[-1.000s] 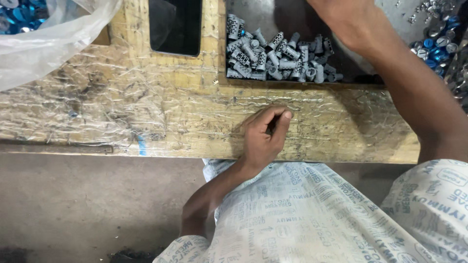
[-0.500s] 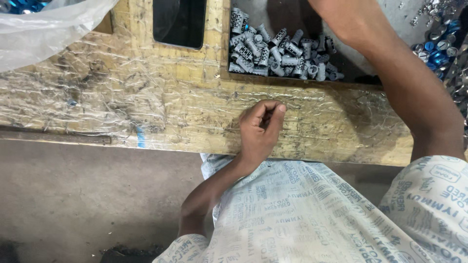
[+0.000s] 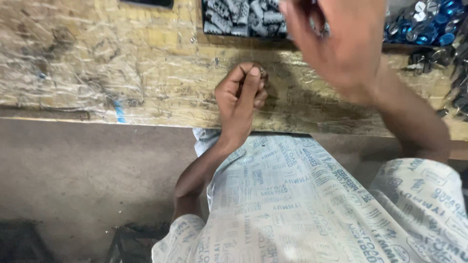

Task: The person sits at a workbench fitting small blue plastic caps onto metal lock cylinders taken from a bin and attaching keys to keyrings, setting finished assemblies on the bench. They handle the parts one at a time with both hands throughout the episode.

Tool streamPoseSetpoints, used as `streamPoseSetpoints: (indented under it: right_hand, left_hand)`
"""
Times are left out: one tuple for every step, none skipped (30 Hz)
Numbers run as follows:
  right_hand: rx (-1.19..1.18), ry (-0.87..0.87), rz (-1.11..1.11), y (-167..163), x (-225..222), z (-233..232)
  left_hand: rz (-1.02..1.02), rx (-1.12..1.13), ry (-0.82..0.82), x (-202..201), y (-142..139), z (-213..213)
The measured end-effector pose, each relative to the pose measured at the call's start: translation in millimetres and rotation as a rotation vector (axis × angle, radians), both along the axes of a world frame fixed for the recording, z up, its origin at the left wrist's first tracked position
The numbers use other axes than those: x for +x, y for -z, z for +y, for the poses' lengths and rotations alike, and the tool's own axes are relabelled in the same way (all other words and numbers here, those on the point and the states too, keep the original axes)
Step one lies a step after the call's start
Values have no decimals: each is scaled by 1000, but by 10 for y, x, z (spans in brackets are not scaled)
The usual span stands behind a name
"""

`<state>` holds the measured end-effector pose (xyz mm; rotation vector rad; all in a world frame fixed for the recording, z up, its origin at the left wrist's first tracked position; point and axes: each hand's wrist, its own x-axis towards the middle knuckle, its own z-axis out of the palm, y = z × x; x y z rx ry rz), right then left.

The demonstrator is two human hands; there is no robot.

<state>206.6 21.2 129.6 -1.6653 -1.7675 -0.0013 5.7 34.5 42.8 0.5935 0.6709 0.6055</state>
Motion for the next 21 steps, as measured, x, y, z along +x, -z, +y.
streamPoseSetpoints:
  right_hand:
    - [46,7,8,-5,-171,-213]
    - [50,10,-13,20,-327,-389]
    - [37,7,-54,41,-426,-546]
    - [31,4,-92,76,-476,-655]
    - [28,37,-97,102,-512,-745]
    - [18,70,-93,111,-573,-827]
    - [10,104,-86,119,-600,-872]
    - [-4,104,-84,108,-613,-902]
    - [-11,103,-86,94,-618,-913]
    - [-17,101,-90,87,-622,-914]
    - [-5,93,-92,72,-632,-918]
    - [7,81,-92,80,-642,-913]
    - [21,68,-89,90,-656,-920]
    - [75,92,-118,123,-675,-923]
    - [130,119,-150,167,-695,-929]
    - [185,151,-185,215,-706,-940]
    - [203,128,-165,266,-711,-953]
    - [220,103,-143,314,-715,-965]
    - [239,76,-121,359,-712,-971]
    - [275,88,-142,396,-713,-971]
    - [311,103,-162,423,-711,-962]
  left_hand:
    - [-27,18,-14,-5,-67,-38]
    - [-64,38,-20,15,-129,-86]
    - [-114,59,-26,59,-183,-138]
    - [-95,57,-13,87,-232,-178]
    - [-66,53,-5,105,-281,-224]
    - [-29,42,2,104,-327,-272]
    - [-13,95,-3,105,-357,-303]
    - [-2,153,-9,111,-370,-325]
    - [-1,184,-13,103,-377,-337]
    - [0,215,-16,96,-378,-349]
    - [-6,208,-14,83,-381,-359]
    - [-4,211,-14,68,-379,-368]
    - [-2,215,-14,55,-381,-374]
    - [6,231,-14,38,-383,-380]
    - [7,248,-10,25,-386,-378]
    - [8,266,-7,13,-392,-377]
    - [7,280,-1,-10,-401,-370]
    - [7,297,2,-20,-409,-368]
    - [7,313,5,-36,-418,-365]
    - [8,335,7,-42,-421,-359]
    - [12,335,13,-54,-429,-362]
